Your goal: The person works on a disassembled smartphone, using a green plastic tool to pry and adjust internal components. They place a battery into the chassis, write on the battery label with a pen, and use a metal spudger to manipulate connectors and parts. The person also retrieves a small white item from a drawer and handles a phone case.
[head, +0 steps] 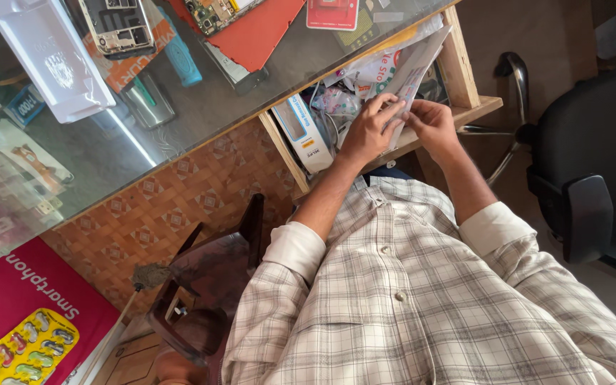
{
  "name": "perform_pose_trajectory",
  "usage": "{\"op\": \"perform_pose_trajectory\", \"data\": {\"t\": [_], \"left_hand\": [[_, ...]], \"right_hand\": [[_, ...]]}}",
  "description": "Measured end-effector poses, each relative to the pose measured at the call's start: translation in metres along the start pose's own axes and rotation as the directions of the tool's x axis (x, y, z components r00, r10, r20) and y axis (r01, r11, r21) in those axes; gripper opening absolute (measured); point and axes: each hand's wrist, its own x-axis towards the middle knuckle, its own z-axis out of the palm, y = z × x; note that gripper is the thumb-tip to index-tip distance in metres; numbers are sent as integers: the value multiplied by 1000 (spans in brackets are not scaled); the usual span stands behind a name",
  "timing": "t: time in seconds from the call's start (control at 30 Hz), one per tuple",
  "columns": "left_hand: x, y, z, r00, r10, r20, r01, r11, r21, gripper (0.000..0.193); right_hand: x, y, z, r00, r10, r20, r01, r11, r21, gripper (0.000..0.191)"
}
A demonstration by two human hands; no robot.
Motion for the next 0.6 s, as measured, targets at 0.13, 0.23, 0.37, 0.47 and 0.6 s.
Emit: {"op": "perform_pose_trajectory", "data": {"t": [0.13,0.23,0.37,0.47,0.6], "left_hand": [[6,2,6,998,-68,-18,68,998,12,27],[12,-2,9,994,-101,-44,101,995,4,24],[17,-4,6,986,-163,-36,162,986,-36,19],[21,-5,2,993,-119,-8,118,992,-39,15],[24,-5,1,997,-76,-27,77,995,65,8]], "right_hand": [[-2,-1,3,989,-138,-47,117,944,-308,29],[-6,-3,6,966,-254,-39,186,793,-580,29],[-7,-6,9,953,-302,-4,228,730,-645,31],[-8,-8,6,937,-343,61,291,674,-679,33],[-7,-10,6,936,-342,81,307,682,-663,32]]}}
